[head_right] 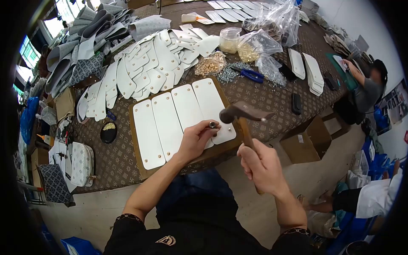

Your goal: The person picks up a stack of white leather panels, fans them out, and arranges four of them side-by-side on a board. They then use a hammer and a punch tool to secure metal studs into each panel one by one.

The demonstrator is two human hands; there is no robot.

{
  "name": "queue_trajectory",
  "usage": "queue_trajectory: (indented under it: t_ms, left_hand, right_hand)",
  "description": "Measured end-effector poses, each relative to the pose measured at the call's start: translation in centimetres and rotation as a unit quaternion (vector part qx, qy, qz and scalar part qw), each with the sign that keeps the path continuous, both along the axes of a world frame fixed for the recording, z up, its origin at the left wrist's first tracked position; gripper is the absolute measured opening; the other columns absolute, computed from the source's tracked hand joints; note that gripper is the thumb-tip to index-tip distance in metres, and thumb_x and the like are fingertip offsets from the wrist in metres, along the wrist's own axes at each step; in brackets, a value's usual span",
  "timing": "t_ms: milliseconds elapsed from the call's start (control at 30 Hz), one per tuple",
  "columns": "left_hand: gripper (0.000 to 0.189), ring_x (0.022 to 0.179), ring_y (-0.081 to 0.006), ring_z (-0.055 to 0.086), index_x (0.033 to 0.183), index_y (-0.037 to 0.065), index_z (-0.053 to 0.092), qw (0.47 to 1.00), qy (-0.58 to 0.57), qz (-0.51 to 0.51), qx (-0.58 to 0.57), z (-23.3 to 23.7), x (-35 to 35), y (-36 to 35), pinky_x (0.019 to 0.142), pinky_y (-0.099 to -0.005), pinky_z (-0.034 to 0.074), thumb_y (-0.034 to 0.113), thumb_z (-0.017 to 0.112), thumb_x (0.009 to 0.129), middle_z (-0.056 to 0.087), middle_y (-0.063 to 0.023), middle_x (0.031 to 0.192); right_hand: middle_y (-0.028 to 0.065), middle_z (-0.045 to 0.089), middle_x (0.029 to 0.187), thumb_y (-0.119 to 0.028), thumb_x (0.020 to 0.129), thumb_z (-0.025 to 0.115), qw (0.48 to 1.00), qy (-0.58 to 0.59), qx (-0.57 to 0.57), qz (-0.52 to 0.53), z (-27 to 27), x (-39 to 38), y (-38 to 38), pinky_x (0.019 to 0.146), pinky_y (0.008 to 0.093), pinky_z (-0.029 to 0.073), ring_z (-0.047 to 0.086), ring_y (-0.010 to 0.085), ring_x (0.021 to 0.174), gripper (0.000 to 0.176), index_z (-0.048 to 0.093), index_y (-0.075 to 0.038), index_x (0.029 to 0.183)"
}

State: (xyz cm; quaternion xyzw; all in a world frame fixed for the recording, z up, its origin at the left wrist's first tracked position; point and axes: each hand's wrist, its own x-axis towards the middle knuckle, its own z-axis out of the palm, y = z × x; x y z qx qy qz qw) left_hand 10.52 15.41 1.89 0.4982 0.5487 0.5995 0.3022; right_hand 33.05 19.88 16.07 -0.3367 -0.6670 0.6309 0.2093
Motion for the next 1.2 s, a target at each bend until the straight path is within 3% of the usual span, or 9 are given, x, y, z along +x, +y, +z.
queue_trajectory:
  t_ms: [167,267,333,400,533,733,1033,1133,1200]
  left_hand:
    - [0.019,0.091,-0.0123,0.071,0.119,-0.003,0.07,1.0,0.021,-0.009,0.005,0.4,0.2,0.3,0.082,-0.0272,0.057,-0.001,0.064,0.101,0.077,-0.0082,0.104]
    - [0.018,0.088,-0.014,0.072,0.118,-0.001,0.07,1.0,0.025,-0.002,0.018,-0.1,0.4,0.4,0.079,-0.0281,0.057,0.002,0.067,0.101,0.077,-0.0103,0.099]
    - [0.018,0.084,-0.0155,0.072,0.118,0.0,0.071,0.999,0.025,0.007,0.034,0.0,0.2,0.6,0.076,-0.0292,0.056,0.005,0.069,0.101,0.077,-0.0121,0.095]
    - [0.019,0.078,-0.0164,0.07,0.118,0.001,0.071,0.993,0.075,-0.008,-0.093,0.2,-0.3,0.0,0.072,-0.0302,0.055,0.007,0.07,0.1,0.075,-0.0139,0.09]
    - [0.021,0.071,-0.0171,0.066,0.119,0.001,0.071,0.996,0.073,-0.005,-0.045,0.0,0.6,-0.7,0.067,-0.0309,0.053,0.008,0.071,0.099,0.074,-0.0159,0.087]
    - [0.021,0.084,-0.0144,0.072,0.12,-0.002,0.07,0.997,-0.06,0.008,0.039,0.3,0.9,1.5,0.075,-0.029,0.057,0.005,0.07,0.1,0.078,-0.0112,0.097]
    - [0.022,0.094,-0.0123,0.072,0.123,-0.003,0.069,0.998,-0.005,-0.06,0.005,-0.2,2.5,5.2,0.084,-0.0274,0.057,0.003,0.067,0.102,0.078,-0.0081,0.105]
    - [0.022,0.095,-0.0123,0.072,0.122,-0.004,0.069,0.998,0.024,-0.055,-0.013,-0.2,2.3,5.1,0.085,-0.027,0.057,0.003,0.067,0.102,0.078,-0.0088,0.104]
    - [0.022,0.095,-0.0122,0.072,0.122,-0.004,0.069,0.998,0.023,-0.057,-0.012,-0.4,2.3,5.1,0.085,-0.027,0.057,0.003,0.067,0.101,0.078,-0.0091,0.103]
  right_hand:
    - [-0.0001,0.054,0.06,-0.042,0.109,0.058,0.932,0.336,0.136,0.028,8.3,0.4,0.1,0.048,0.0235,0.038,0.048,0.0102,0.046,0.035,0.062,-0.009,0.099]
    - [-0.0008,0.054,0.063,-0.045,0.109,0.056,0.873,0.427,0.232,-0.029,7.0,-1.8,-0.4,0.049,0.0302,0.043,0.05,0.0142,0.045,0.038,0.056,-0.013,0.088]
    - [-0.0013,0.055,0.065,-0.039,0.112,0.052,0.89,-0.027,0.453,0.042,0.7,-0.6,0.9,0.051,0.0307,0.043,0.049,0.0135,0.048,0.037,0.057,-0.009,0.091]
    - [-0.0008,0.055,0.065,-0.032,0.112,0.05,0.971,-0.178,0.144,0.069,-2.2,-2.3,1.2,0.049,0.0289,0.04,0.048,0.0099,0.052,0.033,0.058,-0.004,0.095]
    - [-0.0002,0.051,0.064,-0.024,0.111,0.046,0.999,-0.037,0.03,0.01,-2.2,-0.3,-0.6,0.048,0.0235,0.036,0.044,0.0055,0.051,0.031,0.057,0.001,0.096]
    - [-0.0004,0.051,0.065,-0.031,0.113,0.049,0.999,0.003,0.005,-0.044,-3.9,1.3,0.6,0.049,0.0238,0.038,0.047,0.0054,0.054,0.035,0.058,-0.001,0.097]
    - [0.0007,0.053,0.068,-0.028,0.113,0.048,0.998,0.013,-0.008,-0.069,-3.5,2.0,1.7,0.049,0.0228,0.039,0.048,0.0055,0.054,0.034,0.058,-0.001,0.097]
    - [0.0002,0.052,0.066,-0.03,0.112,0.05,0.998,-0.024,0.002,-0.064,1.3,1.7,1.5,0.05,0.0224,0.04,0.048,0.0053,0.054,0.033,0.059,-0.001,0.098]
    - [0.0006,0.052,0.064,-0.034,0.111,0.052,0.985,0.106,0.106,-0.08,4.6,2.2,1.0,0.05,0.0218,0.04,0.047,0.0076,0.052,0.036,0.058,-0.003,0.095]
